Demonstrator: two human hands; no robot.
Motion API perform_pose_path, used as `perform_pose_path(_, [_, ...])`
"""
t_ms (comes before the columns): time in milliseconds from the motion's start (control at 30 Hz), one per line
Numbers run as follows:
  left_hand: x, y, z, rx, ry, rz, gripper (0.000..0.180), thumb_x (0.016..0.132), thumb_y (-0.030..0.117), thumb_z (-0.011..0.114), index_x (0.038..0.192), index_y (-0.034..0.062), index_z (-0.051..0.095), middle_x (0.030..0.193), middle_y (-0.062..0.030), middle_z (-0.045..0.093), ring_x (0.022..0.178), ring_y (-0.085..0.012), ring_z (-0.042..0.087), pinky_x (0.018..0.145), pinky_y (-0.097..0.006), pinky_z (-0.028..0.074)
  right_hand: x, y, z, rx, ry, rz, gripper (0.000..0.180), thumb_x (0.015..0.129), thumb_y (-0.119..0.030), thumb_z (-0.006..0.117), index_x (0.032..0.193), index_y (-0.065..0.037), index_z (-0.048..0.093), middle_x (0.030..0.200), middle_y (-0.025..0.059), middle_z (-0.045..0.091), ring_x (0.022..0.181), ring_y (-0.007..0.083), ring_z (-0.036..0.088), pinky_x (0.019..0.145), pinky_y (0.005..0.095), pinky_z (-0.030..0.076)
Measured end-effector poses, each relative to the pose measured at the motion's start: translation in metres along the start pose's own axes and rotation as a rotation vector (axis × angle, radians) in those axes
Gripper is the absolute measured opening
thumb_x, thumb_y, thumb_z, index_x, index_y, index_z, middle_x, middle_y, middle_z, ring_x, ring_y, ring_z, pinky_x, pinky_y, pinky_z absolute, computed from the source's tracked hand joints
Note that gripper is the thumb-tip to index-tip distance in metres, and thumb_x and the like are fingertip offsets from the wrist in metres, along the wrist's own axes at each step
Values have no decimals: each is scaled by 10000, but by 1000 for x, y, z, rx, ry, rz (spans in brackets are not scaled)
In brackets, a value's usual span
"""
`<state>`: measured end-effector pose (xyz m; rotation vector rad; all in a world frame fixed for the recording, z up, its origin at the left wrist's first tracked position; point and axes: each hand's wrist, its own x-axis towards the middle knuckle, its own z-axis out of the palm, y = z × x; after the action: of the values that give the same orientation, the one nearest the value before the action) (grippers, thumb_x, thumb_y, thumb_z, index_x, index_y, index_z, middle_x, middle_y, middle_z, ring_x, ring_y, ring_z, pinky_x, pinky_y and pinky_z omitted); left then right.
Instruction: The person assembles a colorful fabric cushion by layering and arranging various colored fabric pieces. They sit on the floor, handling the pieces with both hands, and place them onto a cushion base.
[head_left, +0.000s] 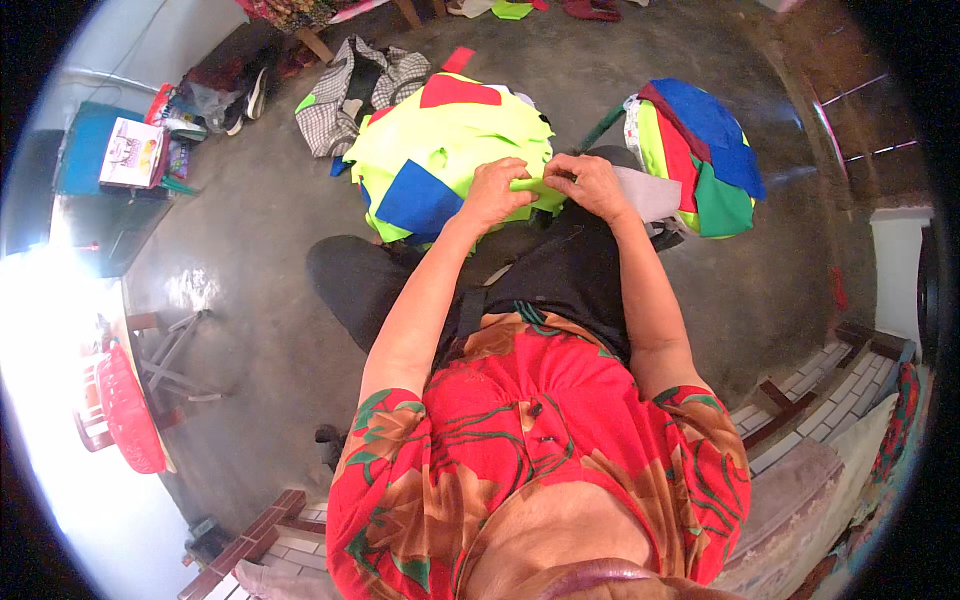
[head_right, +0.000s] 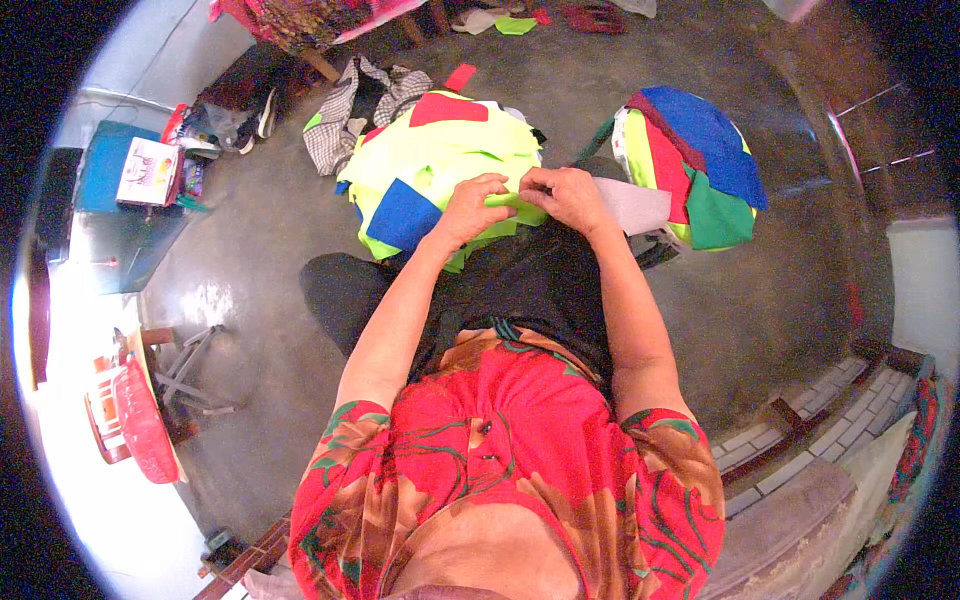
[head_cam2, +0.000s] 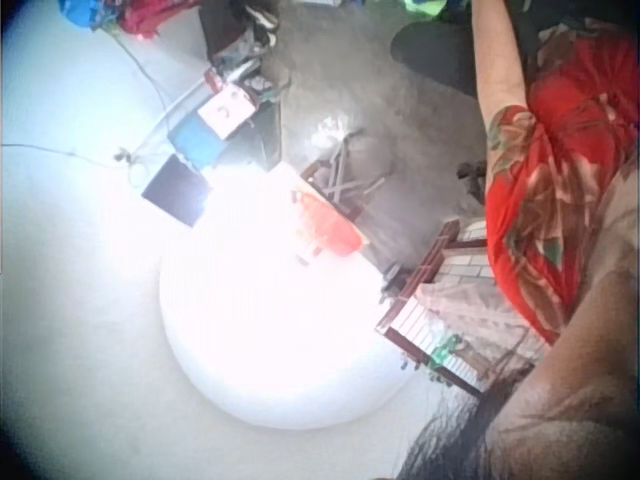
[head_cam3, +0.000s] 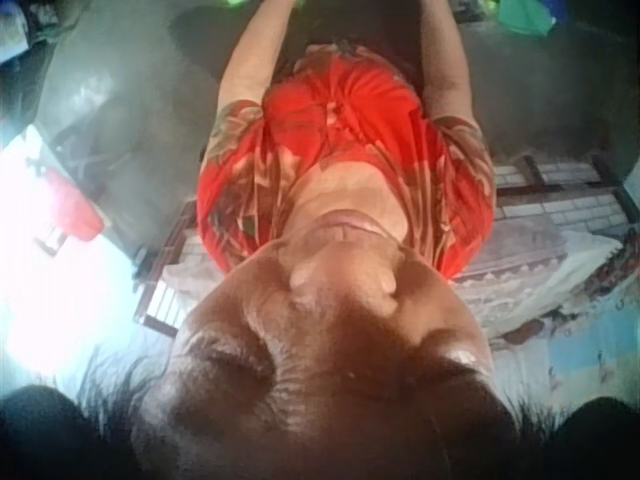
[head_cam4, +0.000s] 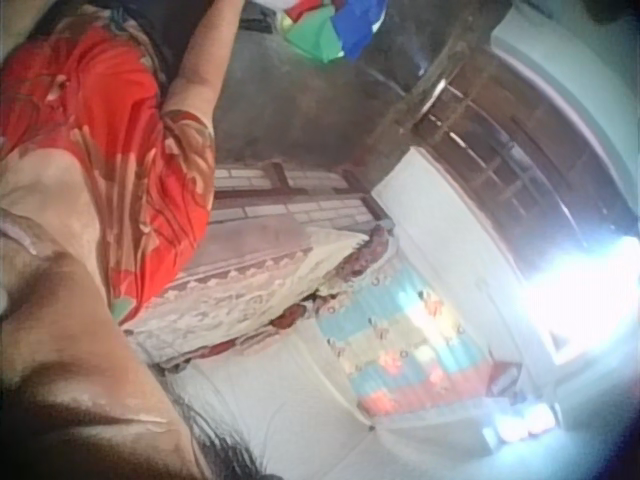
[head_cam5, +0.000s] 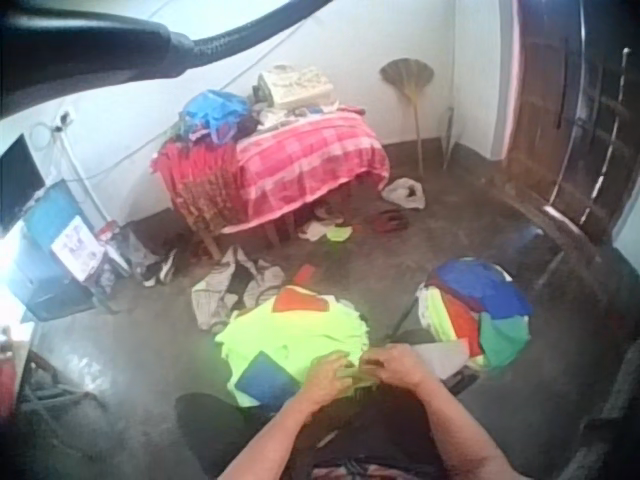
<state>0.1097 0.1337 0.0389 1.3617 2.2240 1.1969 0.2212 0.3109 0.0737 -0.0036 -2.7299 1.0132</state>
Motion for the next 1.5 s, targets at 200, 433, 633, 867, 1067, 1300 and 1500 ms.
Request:
perform_pose_path(200, [-1,1,-34,-80,282,-112,286,695,206,751,870,13,632,945,-140,651,887,-310,618,803,-387,476,0,2,1,29,33,80,280,892,-387,575,979,-124,616,830,117,665,754,305,649,672,397,502])
perform_pose_path(433, [5,26,-81,429,548,226,215,685,102,735,863,78,619,935,-80,649,922,-253,610,855,-364,445,0,2,0,119,71,116,295,894,-379,575,987,-103,614,804,114,656,717,267,649,669,368,504])
perform_pose_path(633, [-60,-44,-31,692,181,73,305,644,135,753,908,113,603,1085,-79,580,1150,-290,491,988,-484,331,2,-2,0,206,71,122,310,887,-394,585,972,-98,619,816,98,665,722,241,656,679,344,510])
perform_pose_path(867, [-80,-28,-17,651,218,-11,302,672,162,736,946,105,621,1222,-117,520,1275,-301,384,1070,-517,245,2,-1,1,169,74,125,301,893,-380,584,960,-88,618,810,96,663,724,235,655,684,336,509])
perform_pose_path(1067, [-95,-23,-11,635,247,-21,306,686,195,727,955,88,626,1212,-130,522,1270,-307,385,1069,-520,241,0,-2,3,183,94,125,283,894,-355,589,950,-79,617,795,98,653,711,233,648,678,337,504])
perform_pose_path(1300, [-99,-29,-8,555,213,-26,315,682,221,724,948,78,631,1195,-131,526,1213,-304,432,1044,-517,263,-2,-2,2,138,110,128,239,890,-309,593,963,-83,626,811,132,649,719,273,645,660,352,502])
perform_pose_path(1500, [-100,-22,-11,585,166,-84,326,675,198,761,952,80,637,1197,-117,518,1224,-292,426,1041,-515,270,-14,-25,-30,80,226,-117,186,848,-150,641,992,-36,616,1004,94,660,939,230,640,826,326,485])
